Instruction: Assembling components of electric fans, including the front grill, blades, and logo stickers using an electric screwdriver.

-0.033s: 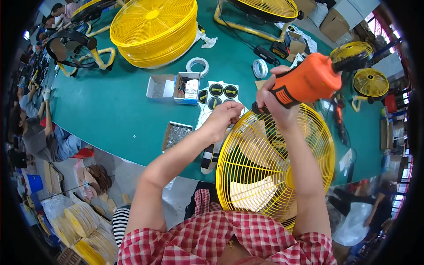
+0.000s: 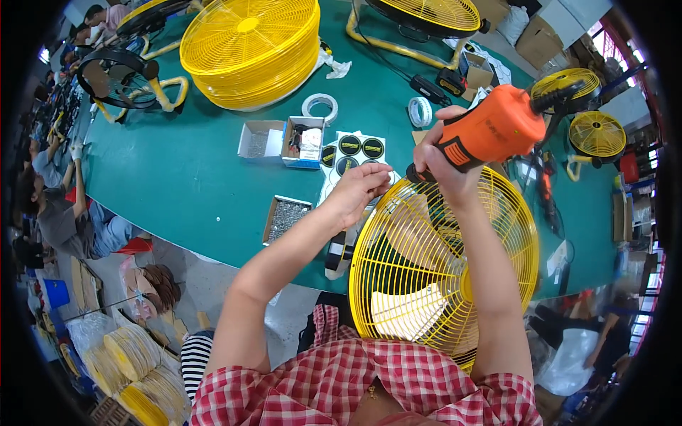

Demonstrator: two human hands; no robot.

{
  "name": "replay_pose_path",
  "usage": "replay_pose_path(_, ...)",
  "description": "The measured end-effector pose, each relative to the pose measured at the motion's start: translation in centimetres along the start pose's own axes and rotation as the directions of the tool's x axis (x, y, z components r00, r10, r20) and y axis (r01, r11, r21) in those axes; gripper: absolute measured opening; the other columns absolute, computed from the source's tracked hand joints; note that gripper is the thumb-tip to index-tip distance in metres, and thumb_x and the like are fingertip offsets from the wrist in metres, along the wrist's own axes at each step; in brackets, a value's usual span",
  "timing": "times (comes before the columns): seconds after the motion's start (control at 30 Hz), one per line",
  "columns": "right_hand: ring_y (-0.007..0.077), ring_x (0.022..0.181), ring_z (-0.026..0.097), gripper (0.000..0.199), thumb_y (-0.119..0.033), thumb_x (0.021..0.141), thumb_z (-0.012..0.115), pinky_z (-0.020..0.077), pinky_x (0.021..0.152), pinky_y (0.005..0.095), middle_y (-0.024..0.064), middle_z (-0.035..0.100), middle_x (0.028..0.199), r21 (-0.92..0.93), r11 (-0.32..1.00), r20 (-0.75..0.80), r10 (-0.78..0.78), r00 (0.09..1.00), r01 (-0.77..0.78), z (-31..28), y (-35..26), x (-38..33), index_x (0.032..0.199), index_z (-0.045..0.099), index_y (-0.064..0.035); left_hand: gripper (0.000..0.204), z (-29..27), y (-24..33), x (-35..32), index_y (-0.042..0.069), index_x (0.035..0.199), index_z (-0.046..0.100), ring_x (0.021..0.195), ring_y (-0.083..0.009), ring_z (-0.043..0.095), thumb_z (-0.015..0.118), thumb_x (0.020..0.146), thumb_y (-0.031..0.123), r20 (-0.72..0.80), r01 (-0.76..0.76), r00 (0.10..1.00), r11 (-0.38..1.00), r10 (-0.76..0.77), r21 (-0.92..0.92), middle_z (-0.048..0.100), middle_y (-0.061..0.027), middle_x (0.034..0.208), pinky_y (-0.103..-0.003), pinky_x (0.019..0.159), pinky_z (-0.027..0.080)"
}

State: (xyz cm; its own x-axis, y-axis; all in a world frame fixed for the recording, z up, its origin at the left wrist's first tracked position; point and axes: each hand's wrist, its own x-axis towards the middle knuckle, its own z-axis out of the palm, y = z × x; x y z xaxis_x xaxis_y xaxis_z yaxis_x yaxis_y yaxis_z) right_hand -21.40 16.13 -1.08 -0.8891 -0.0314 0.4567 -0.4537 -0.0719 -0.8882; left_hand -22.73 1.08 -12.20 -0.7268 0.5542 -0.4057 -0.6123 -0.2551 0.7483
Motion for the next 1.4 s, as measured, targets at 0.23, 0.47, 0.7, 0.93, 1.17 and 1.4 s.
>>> replay_pose_path(0.23, 0.0088, 0.050, 0.045, 0.055, -0.002, 0.070, 0.064, 0.0378, 0.043, 0.0224, 0.0002, 0.045, 0.068, 0.241, 0.944, -0.152, 0.265, 0.952, -0.224, -4.5, 4.5, -2.7, 0.117, 0.035, -0.0039, 0.022, -0.4, -0.6, -2.2, 0.001, 0.103, 0.056, 0.094, -0.0167, 0.059, 0.057, 0.086, 0.015, -0.057, -0.245, 0.969, 0.896, 0.242, -0.370, 0.062, -0.0094, 0.096, -0.029, 0.087, 0.047)
replay_pose_path(0.47, 0.0125, 0.051, 0.047, 0.014, -0.012, 0.079, 0.055, 0.0377, 0.045, 0.0228, 0.0040, 0.047, 0.060, 0.217, 0.974, -0.239, -0.007, 0.971, 0.061, -2.1, 1.5, -2.1, 0.088, 0.050, -0.0019, 0.018, -0.3, -1.5, -9.7, 0.001, 0.100, 0.056, 0.074, -0.0080, 0.059, 0.056, 0.087, 0.014, -0.123, -0.318, 0.948, 0.864, 0.293, -0.390, 0.061, -0.0041, 0.085, -0.018, 0.069, 0.050)
replay_pose_path(0.7, 0.0124, 0.055, 0.051, 0.050, -0.002, 0.073, 0.060, 0.0452, 0.053, 0.0263, 0.0046, 0.051, 0.075, 0.177, 0.984, -0.197, -0.003, 0.980, 0.039, -1.6, 0.7, -1.6, 0.118, 0.039, -0.0030, 0.021, 2.0, -2.6, -13.6, -0.001, 0.104, 0.055, 0.081, -0.0135, 0.060, 0.058, 0.084, 0.005, -0.291, -0.410, 0.901, 0.849, 0.321, -0.334, 0.061, -0.0069, 0.088, -0.024, 0.076, 0.050)
replay_pose_path(0.93, 0.0159, 0.055, 0.048, 0.049, -0.018, 0.080, 0.050, 0.0438, 0.058, 0.0331, 0.0056, 0.045, 0.068, 0.656, 0.752, 0.126, -0.026, 0.992, -0.063, 2.8, -6.1, -3.6, 0.126, 0.032, -0.0109, 0.017, 3.0, -4.2, -15.9, -0.002, 0.100, 0.058, 0.078, -0.0119, 0.059, 0.056, 0.085, 0.005, -0.262, -0.387, 0.915, 0.857, 0.308, -0.342, 0.061, -0.0076, 0.087, -0.022, 0.072, 0.049)
replay_pose_path(1.17, 0.0196, 0.057, 0.053, 0.055, -0.012, 0.080, 0.054, 0.0462, 0.060, 0.0368, 0.0081, 0.051, 0.071, 0.711, 0.698, 0.239, -0.132, 0.962, -0.081, 3.4, -8.0, -5.3, 0.127, 0.026, -0.0118, 0.017, 4.7, -5.2, -17.0, -0.002, 0.100, 0.059, 0.075, -0.0122, 0.058, 0.056, 0.086, 0.005, -0.238, -0.418, 0.903, 0.861, 0.358, -0.289, 0.061, -0.0078, 0.085, -0.022, 0.070, 0.049)
replay_pose_path(1.4, 0.0201, 0.059, 0.055, 0.055, -0.011, 0.080, 0.055, 0.0468, 0.061, 0.0367, 0.0086, 0.050, 0.071, 0.736, 0.662, 0.340, -0.180, 0.923, -0.142, 3.4, -7.7, -5.3, 0.127, 0.026, -0.0107, 0.017, 4.7, -5.9, -17.7, -0.002, 0.100, 0.061, 0.074, -0.0117, 0.058, 0.058, 0.084, 0.004, -0.245, -0.424, 0.895, 0.880, 0.372, -0.214, 0.061, -0.0070, 0.085, -0.022, 0.070, 0.048)
